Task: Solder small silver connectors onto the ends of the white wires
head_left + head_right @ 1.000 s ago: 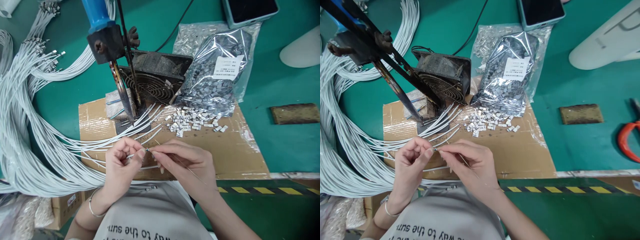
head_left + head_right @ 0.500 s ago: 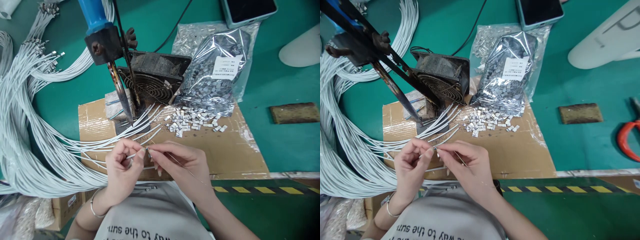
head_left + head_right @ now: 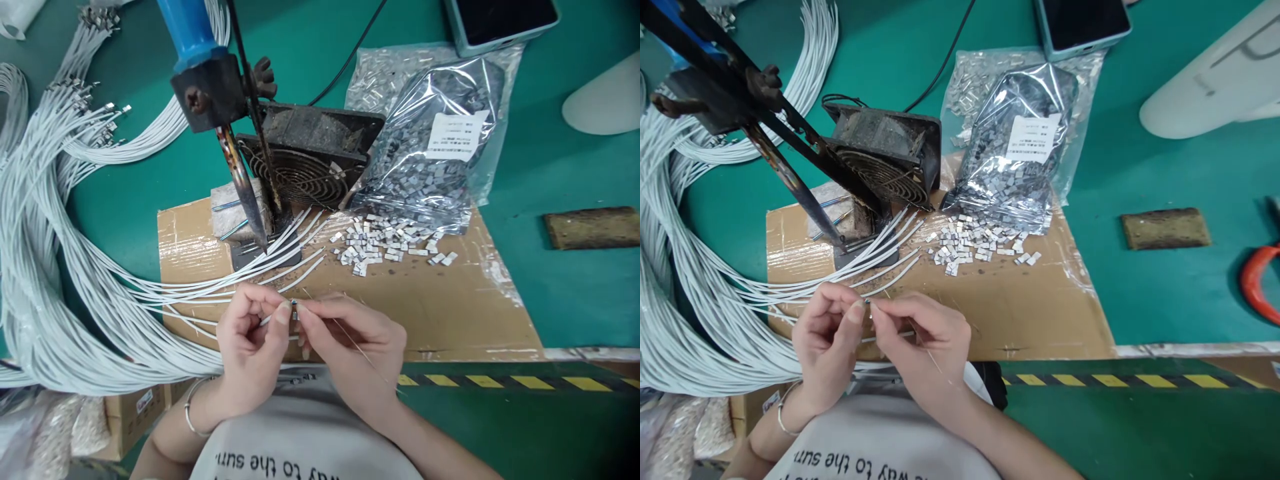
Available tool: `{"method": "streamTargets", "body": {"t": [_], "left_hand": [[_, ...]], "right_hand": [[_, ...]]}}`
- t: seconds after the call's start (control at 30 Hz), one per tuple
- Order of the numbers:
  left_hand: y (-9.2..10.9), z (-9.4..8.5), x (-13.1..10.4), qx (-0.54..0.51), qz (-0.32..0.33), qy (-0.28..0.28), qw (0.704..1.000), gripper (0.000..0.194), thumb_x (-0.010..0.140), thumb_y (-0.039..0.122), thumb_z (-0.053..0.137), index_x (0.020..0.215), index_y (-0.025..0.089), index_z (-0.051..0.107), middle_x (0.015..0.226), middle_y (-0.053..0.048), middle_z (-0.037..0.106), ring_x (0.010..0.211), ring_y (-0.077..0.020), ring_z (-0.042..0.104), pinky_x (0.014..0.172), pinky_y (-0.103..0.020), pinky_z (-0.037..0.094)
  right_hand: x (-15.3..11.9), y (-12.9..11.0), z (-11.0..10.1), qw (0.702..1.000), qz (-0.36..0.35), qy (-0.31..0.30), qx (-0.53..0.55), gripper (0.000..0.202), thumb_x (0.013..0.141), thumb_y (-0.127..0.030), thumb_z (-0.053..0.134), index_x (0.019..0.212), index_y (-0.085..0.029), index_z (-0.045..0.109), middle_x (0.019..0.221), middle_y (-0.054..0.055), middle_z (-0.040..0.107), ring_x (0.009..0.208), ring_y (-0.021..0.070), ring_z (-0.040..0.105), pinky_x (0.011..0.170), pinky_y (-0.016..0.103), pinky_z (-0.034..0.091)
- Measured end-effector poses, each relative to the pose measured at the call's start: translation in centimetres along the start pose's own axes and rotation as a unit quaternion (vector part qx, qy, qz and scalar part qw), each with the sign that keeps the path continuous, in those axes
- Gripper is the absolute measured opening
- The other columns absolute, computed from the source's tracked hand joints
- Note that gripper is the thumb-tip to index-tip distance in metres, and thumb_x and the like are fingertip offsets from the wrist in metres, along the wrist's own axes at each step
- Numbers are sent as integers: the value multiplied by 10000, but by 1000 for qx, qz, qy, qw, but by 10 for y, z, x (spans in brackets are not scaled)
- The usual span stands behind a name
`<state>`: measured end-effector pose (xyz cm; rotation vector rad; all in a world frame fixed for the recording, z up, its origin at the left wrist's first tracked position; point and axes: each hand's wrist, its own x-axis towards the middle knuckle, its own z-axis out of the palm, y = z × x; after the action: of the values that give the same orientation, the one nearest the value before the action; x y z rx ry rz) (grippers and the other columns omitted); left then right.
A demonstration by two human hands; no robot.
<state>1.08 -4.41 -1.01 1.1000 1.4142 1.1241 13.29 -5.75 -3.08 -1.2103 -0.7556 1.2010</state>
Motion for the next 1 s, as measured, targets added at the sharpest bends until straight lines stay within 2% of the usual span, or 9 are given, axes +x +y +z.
{"method": "streamTargets", "body": {"t": [0.13,0.33,0.4,0.47,0.57,0.7,0.8,0.93,1.0], "left_hand": [[-2,-7,2,-20,-38,-22,999,156,979,294,803,877,209,720,705,11,712,587,-101,613,554,-170,522],[1,-13,10,23,-76,-69,994,116,945,204,801,839,196,754,693,16,671,593,-92,539,516,-156,430],[4,-14,13,26,-72,-57,995,113,940,195,793,834,193,751,679,19,665,578,-91,535,506,-157,426],[7,-14,15,24,-68,-40,997,113,933,199,794,831,191,746,669,21,663,556,-89,532,496,-161,435],[13,-14,17,29,-65,-35,997,122,923,196,796,816,189,738,653,25,669,520,-84,523,471,-162,436],[19,-12,18,38,-45,-52,997,125,898,121,782,804,196,751,746,-3,756,641,-105,659,583,-166,549],[21,-11,19,43,-32,-59,997,157,864,65,774,785,200,762,867,-22,817,724,-106,715,662,-167,592],[23,-11,19,53,-25,-69,996,168,854,52,775,783,205,772,869,-18,826,698,-95,703,632,-150,574],[24,-11,19,57,-23,-68,996,171,848,48,781,774,202,772,869,-19,827,699,-95,704,634,-145,573]], "right_hand": [[4,-2,-5,990,-99,-7,-100,197,917,-139,759,859,-288,874,642,4,747,540,153,624,538,308,572],[18,-8,-23,978,-155,-71,-121,311,890,-55,764,946,-335,887,697,-17,778,563,145,659,553,296,559],[19,-9,-29,985,-125,-59,-103,294,901,-66,778,958,-331,891,683,-20,764,547,142,651,518,288,531],[19,-10,-35,994,-62,-28,-80,239,922,-108,792,944,-322,895,694,-12,759,535,136,639,484,278,513],[19,-11,-39,999,12,-2,-32,144,944,-192,815,918,-309,893,726,-1,774,527,129,648,469,259,555],[22,-12,-34,997,72,-7,-1,41,934,-274,856,901,-287,876,682,-14,759,543,130,681,511,239,621],[24,-10,-28,997,68,-28,7,73,931,-258,851,863,-271,874,726,-5,773,550,115,674,516,225,608],[28,-6,-23,998,12,-68,-5,81,913,-220,857,879,-285,891,778,-2,784,593,110,654,523,223,556],[30,-6,-22,997,6,-74,-14,109,905,-198,861,884,-300,895,780,-7,786,649,117,668,566,226,551]]}}
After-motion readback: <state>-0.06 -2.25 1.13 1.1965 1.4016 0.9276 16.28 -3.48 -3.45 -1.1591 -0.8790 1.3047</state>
